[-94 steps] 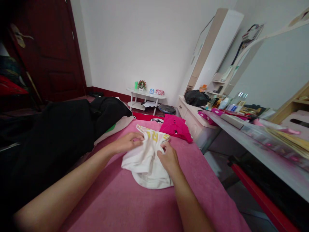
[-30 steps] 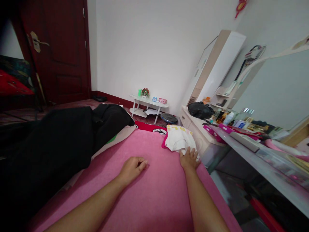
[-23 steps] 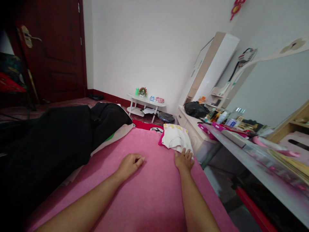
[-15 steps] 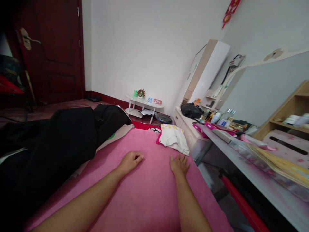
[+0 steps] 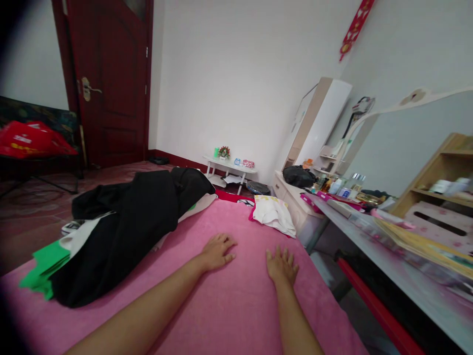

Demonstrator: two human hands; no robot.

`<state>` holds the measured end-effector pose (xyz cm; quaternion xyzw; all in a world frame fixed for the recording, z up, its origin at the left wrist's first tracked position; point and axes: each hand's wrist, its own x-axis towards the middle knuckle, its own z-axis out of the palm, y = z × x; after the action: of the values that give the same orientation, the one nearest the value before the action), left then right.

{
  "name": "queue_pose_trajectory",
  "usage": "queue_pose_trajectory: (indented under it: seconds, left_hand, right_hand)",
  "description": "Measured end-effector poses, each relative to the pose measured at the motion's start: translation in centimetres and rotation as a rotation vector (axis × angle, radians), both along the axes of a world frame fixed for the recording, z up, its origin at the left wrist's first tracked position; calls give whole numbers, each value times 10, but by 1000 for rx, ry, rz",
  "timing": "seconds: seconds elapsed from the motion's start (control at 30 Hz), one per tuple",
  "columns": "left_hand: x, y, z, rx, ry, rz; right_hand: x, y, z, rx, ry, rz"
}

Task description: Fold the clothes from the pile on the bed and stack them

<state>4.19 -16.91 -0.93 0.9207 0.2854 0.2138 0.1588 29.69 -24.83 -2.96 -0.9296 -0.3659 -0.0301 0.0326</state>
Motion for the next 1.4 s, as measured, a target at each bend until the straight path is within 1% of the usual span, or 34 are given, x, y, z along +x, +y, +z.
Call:
queue_pose_trajectory:
  seconds: [0.17,0.37,0.47,0.53,0.6,0.67,0.7,0.73,0.77,0.8,0.83,0.87,0.93,0.97,1.0,1.03,1.07,1.1,1.17,1.2,1.27,1.33,1.4]
  left_hand:
    - [-7,-19,-2,5,115,-8]
    - [-23,-47,5,-25,243,-17]
    - [-43,-66,6,-34,271,-46]
    - [-62,-79,6,-34,258,-83]
    - [-86,-87,9,-39,244,-151]
    - [-109,-88,18,-64,238,-265]
    - [-120,-86,25,-95,235,-338]
    - [-130,-81,35,-134,224,-401]
    - [-139,-74,47,-172,204,-438]
    - [-148,-65,60,-194,166,-429]
    - [-156,-54,75,-185,111,-369]
    - [-164,-41,89,-135,42,-254]
    - [-182,-14,115,75,-109,90]
    - [-192,0,125,193,-172,282]
    - [-203,13,131,274,-215,469]
    - [-213,25,132,292,-226,627]
    - [-222,35,130,254,-217,753]
    - [-231,43,125,191,-199,834]
    - [-243,53,109,66,-164,903]
    - [-247,55,101,34,-158,908]
    - [-250,58,87,16,-163,914]
    - [-250,59,80,22,-174,920]
    - [-250,60,77,46,-190,928]
  right_hand:
    - [-7,-11,-4,26,1,11]
    - [-4,-18,-8,43,11,56]
    - [0,-18,-11,67,1,69]
    - [2,-18,-12,81,8,73]
    - [3,-17,-13,88,25,77]
    - [2,-18,-12,86,35,75]
    - [2,-18,-11,83,33,73]
    - [1,-18,-11,81,30,71]
    - [0,-18,-10,80,24,68]
    - [-1,-19,-10,80,16,65]
    - [-1,-19,-9,81,10,65]
    - [-2,-19,-9,84,4,66]
    - [-2,-20,-10,90,-2,69]
    - [-2,-20,-10,94,-3,70]
    - [-2,-19,-10,96,-3,69]
    - [-2,-19,-10,96,-5,67]
    - [-2,-19,-10,94,-6,64]
    - [-1,-18,-11,92,-5,62]
    - [-1,-18,-11,89,-1,59]
    - [-1,-18,-11,88,0,59]
    - [-1,-18,-11,92,2,60]
    - [-1,-18,-10,96,4,60]
    - [-1,-18,-10,92,7,60]
